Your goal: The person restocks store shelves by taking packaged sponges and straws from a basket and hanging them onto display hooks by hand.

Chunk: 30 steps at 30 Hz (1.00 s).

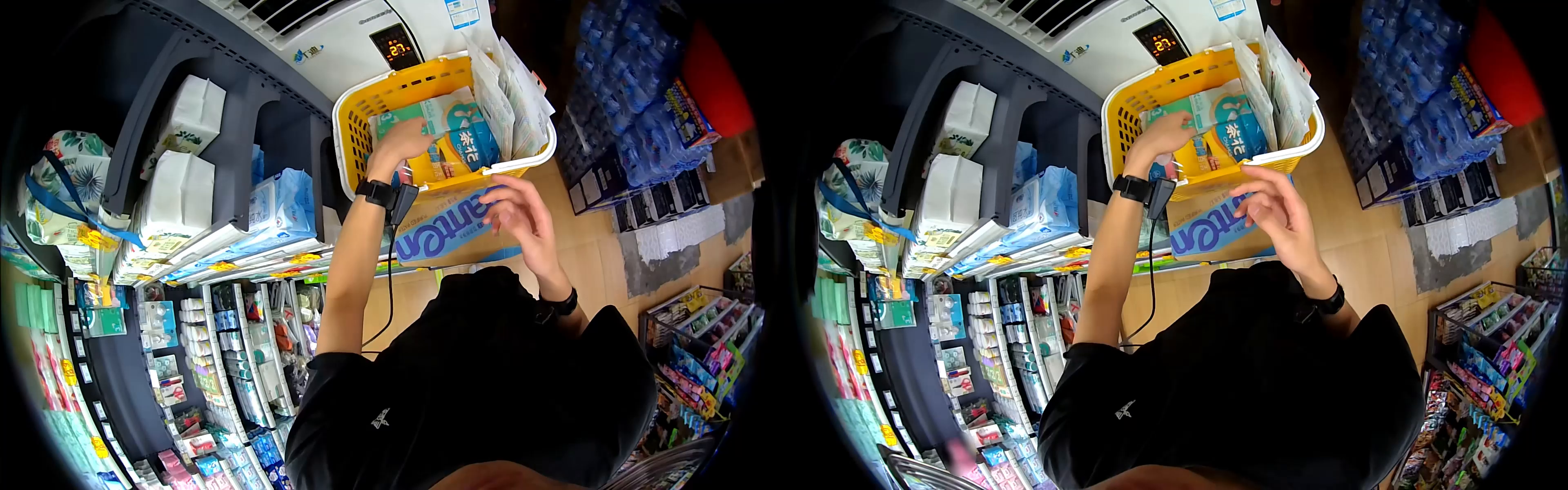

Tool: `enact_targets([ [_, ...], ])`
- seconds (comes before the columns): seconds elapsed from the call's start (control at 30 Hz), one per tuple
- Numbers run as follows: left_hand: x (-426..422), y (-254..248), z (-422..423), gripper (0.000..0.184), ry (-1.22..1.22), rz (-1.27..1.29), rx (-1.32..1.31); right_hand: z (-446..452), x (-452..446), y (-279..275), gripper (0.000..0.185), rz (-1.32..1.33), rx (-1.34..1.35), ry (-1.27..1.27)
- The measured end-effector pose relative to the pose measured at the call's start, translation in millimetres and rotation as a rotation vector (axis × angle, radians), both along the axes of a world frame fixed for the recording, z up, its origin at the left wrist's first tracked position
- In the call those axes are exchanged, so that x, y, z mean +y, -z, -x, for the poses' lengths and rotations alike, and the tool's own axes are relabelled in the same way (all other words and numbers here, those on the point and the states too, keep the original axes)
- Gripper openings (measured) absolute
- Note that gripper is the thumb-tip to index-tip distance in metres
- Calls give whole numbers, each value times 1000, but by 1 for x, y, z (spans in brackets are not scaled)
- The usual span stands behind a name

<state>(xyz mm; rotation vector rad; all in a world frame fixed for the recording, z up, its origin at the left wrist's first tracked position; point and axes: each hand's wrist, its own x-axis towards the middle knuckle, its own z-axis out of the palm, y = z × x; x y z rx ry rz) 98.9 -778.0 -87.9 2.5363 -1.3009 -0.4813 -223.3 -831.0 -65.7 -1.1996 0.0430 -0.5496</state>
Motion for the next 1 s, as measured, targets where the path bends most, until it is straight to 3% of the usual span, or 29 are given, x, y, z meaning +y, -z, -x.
enact_targets([
  [0.1, -2, 1, -3, 51, 53, -143, 82, -4, -8, 2, 47, -13, 6, -3],
  [0.43, 1, 15, -3, 53, 82, -187, 59, -15, -18, 11, 48, -23, -7, -37],
  [0.57, 1, 19, -9, 52, 91, -152, 65, -12, -20, 11, 48, -25, 5, -36],
  [0.83, 12, -10, -5, 47, 143, -48, 64, -7, -19, 12, 44, -30, 25, -18],
  [1.0, 30, -41, 7, 46, 55, 84, 172, -9, -14, 11, 44, -3, 53, 14],
])
